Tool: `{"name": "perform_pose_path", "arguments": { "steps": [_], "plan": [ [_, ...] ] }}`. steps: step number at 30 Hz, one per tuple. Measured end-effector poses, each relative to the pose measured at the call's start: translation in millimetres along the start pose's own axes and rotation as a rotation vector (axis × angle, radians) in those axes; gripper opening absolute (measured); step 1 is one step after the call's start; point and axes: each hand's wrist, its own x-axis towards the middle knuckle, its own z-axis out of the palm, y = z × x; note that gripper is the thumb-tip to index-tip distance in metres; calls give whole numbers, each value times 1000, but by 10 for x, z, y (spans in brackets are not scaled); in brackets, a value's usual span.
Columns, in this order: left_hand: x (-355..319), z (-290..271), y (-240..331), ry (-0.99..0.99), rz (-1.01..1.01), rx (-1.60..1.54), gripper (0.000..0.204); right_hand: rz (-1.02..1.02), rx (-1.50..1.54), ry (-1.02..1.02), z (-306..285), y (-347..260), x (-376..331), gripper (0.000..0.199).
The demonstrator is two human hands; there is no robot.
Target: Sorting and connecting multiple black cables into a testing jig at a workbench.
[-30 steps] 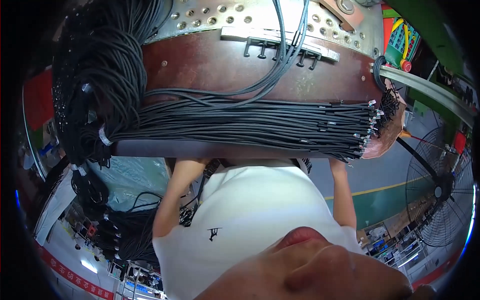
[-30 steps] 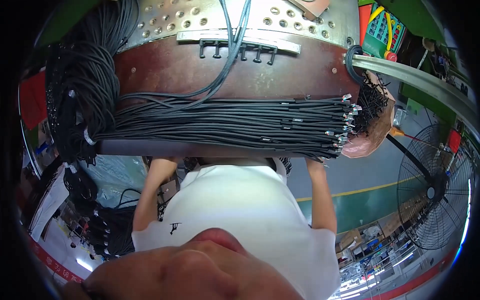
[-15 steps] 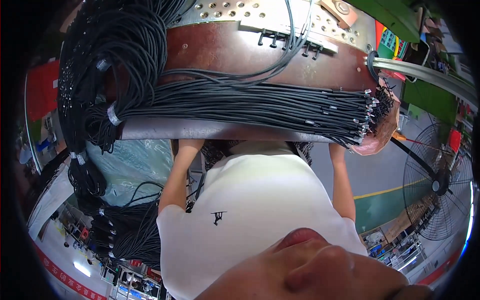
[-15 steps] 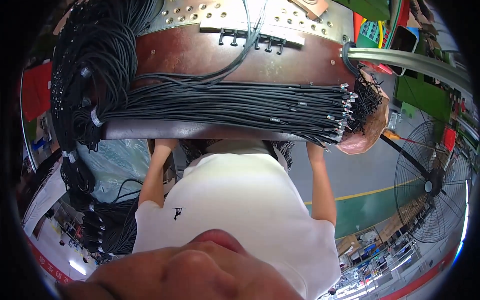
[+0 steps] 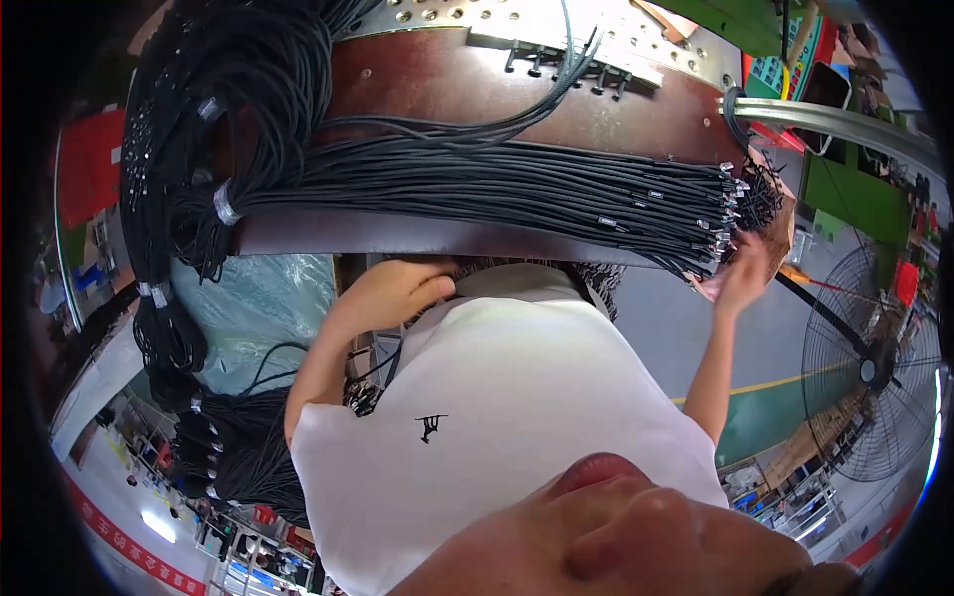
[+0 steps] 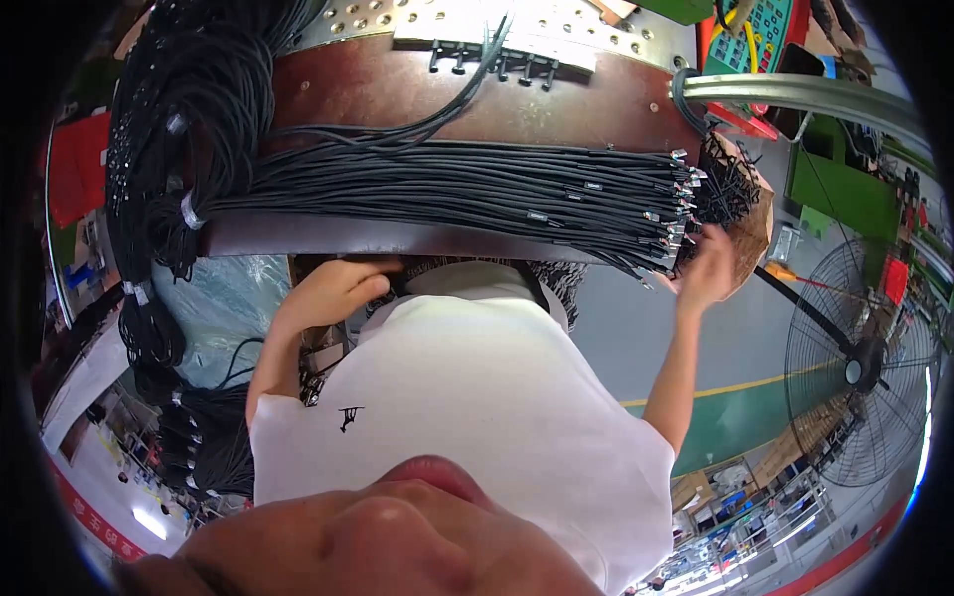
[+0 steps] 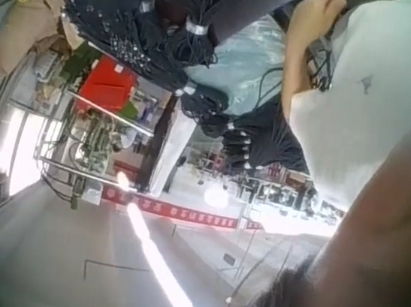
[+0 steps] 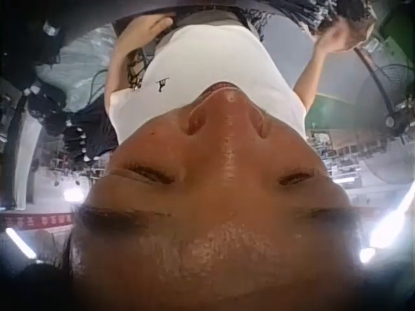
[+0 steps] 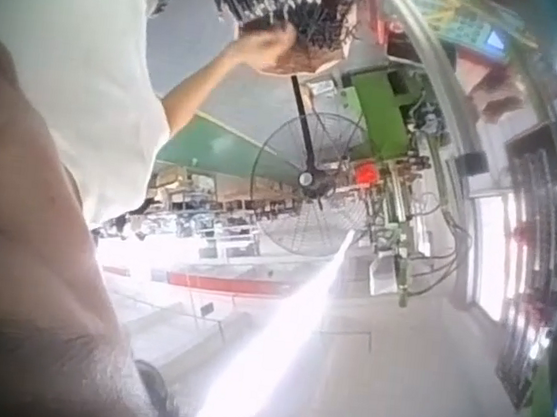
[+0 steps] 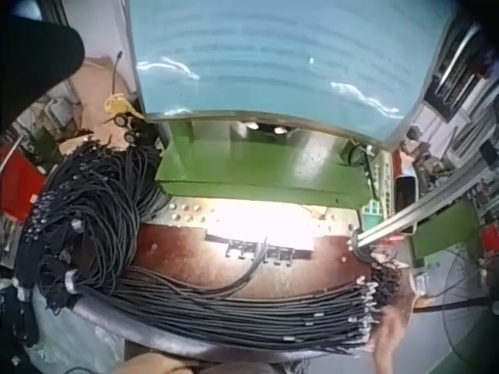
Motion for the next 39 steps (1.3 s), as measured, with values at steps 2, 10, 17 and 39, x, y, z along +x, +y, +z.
{"name": "perform_pose_path", "arguments": {
  "steps": [2,10,17,39],
  "plan": [
    [-3,-147,318,-70,301,-172,40,28,68,299,-142,-241,454,27],
    [1119,117,1359,711,440,744,60,-825,-631,-560,1602,-2053,1381,31],
    [967,-258,856,765,453,839,37,-983,-176,-230,929,-1774,1312,39],
    [2060,-155,2194,-285,229,-322,30,-518,-241,-201,111,-1351,259,35]
  ]
}}
